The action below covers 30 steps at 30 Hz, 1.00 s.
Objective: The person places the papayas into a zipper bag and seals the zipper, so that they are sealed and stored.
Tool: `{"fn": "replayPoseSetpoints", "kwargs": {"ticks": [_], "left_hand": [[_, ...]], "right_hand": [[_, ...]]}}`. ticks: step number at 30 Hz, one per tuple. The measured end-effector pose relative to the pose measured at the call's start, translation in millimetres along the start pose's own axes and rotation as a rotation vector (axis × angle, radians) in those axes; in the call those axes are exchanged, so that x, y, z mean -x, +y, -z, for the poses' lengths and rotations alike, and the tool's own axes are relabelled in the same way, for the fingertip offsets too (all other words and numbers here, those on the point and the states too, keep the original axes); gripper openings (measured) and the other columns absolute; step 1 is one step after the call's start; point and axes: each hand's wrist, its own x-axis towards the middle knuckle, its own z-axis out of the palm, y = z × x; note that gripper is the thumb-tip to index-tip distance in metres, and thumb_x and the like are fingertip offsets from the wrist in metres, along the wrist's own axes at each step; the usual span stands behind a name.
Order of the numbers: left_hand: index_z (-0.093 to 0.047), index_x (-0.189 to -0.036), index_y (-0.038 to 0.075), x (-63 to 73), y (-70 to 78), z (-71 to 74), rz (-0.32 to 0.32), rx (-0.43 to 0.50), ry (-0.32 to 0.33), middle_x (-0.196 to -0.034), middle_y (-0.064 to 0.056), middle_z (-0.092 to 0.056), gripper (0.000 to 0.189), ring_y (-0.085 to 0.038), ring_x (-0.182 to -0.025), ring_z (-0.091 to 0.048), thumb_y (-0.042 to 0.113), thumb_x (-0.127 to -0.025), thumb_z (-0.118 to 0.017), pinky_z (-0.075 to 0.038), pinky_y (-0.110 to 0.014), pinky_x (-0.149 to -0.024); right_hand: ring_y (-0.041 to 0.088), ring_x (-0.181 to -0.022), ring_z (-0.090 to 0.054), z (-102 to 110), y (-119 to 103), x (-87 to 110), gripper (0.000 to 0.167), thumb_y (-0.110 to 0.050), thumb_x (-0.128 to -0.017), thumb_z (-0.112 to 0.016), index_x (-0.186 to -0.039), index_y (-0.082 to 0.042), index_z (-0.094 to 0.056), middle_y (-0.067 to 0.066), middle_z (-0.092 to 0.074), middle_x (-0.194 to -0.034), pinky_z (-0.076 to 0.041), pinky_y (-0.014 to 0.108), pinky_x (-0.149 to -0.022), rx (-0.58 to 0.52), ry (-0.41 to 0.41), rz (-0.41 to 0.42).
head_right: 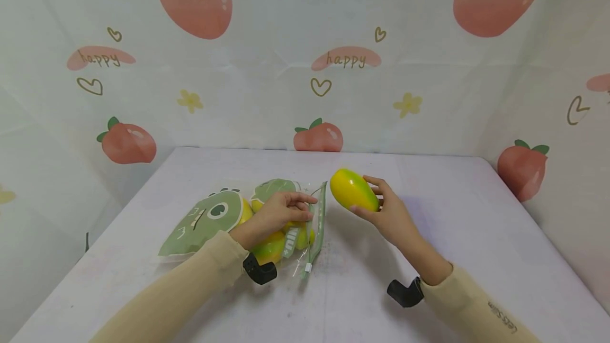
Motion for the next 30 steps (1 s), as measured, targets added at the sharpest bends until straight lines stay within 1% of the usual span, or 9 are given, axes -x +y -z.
{"fn": "replayPoseSetpoints", "kwargs": {"ticks": [4,8,12,15,21,30], "left_hand": [[-0.066,-0.120,0.003,-0.2,0.2,0.1,0.002,-0.008,0.003,-0.085,-0.002,-0.060,0.034,-0.013,-0.077,-0.056,0.010,-0.086,-0.071,-0.051,-0.020,-0.076],[-0.066,-0.119,0.003,-1.0,-0.2,0.1,0.003,-0.012,0.006,-0.085,-0.003,-0.061,0.034,-0.013,-0.078,-0.057,0.010,-0.086,-0.071,-0.052,-0.020,-0.076],[-0.065,-0.119,0.002,-0.6,0.1,0.2,0.002,0.001,0.000,-0.085,-0.003,-0.061,0.034,-0.013,-0.077,-0.057,0.009,-0.086,-0.071,-0.052,-0.021,-0.076],[-0.065,-0.120,0.001,-0.2,0.3,0.3,-0.001,0.007,-0.005,-0.085,-0.003,-0.061,0.035,-0.013,-0.077,-0.057,0.009,-0.086,-0.070,-0.052,-0.021,-0.076],[-0.064,-0.121,0.002,0.1,0.8,0.0,-0.004,0.005,-0.007,-0.086,-0.002,-0.061,0.036,-0.013,-0.077,-0.057,0.009,-0.086,-0.070,-0.052,-0.021,-0.076],[-0.065,-0.120,0.003,-1.9,-0.1,-1.0,0.028,0.008,0.010,-0.085,-0.003,-0.061,0.034,-0.013,-0.076,-0.058,0.008,-0.087,-0.070,-0.053,-0.021,-0.076]], "right_hand": [[0.037,-0.106,-0.059,-5,1,5.8,0.074,-0.039,-0.085,-0.073,-0.146,-0.015,-0.038,0.026,-0.051,-0.133,-0.054,0.042,-0.081,0.024,-0.005,0.022],[0.035,-0.104,-0.061,-9,3,10.4,0.072,-0.036,-0.085,-0.074,-0.144,-0.015,-0.040,0.025,-0.052,-0.130,-0.055,0.041,-0.079,0.017,-0.023,0.042],[0.033,-0.103,-0.061,-13,4,13.9,0.071,-0.035,-0.084,-0.075,-0.144,-0.016,-0.041,0.025,-0.053,-0.131,-0.055,0.042,-0.081,0.005,-0.046,0.047],[0.033,-0.103,-0.061,-16,5,16.2,0.070,-0.035,-0.084,-0.075,-0.143,-0.015,-0.042,0.024,-0.054,-0.131,-0.056,0.043,-0.083,0.020,-0.058,0.048],[0.036,-0.104,-0.062,-22,8,20.4,0.069,-0.031,-0.084,-0.076,-0.142,-0.012,-0.045,0.026,-0.054,-0.131,-0.056,0.044,-0.084,0.050,-0.082,0.059],[0.036,-0.104,-0.063,-31,11,21.8,0.067,-0.028,-0.083,-0.076,-0.140,-0.008,-0.048,0.028,-0.055,-0.130,-0.055,0.044,-0.085,0.027,-0.116,0.076]]}}
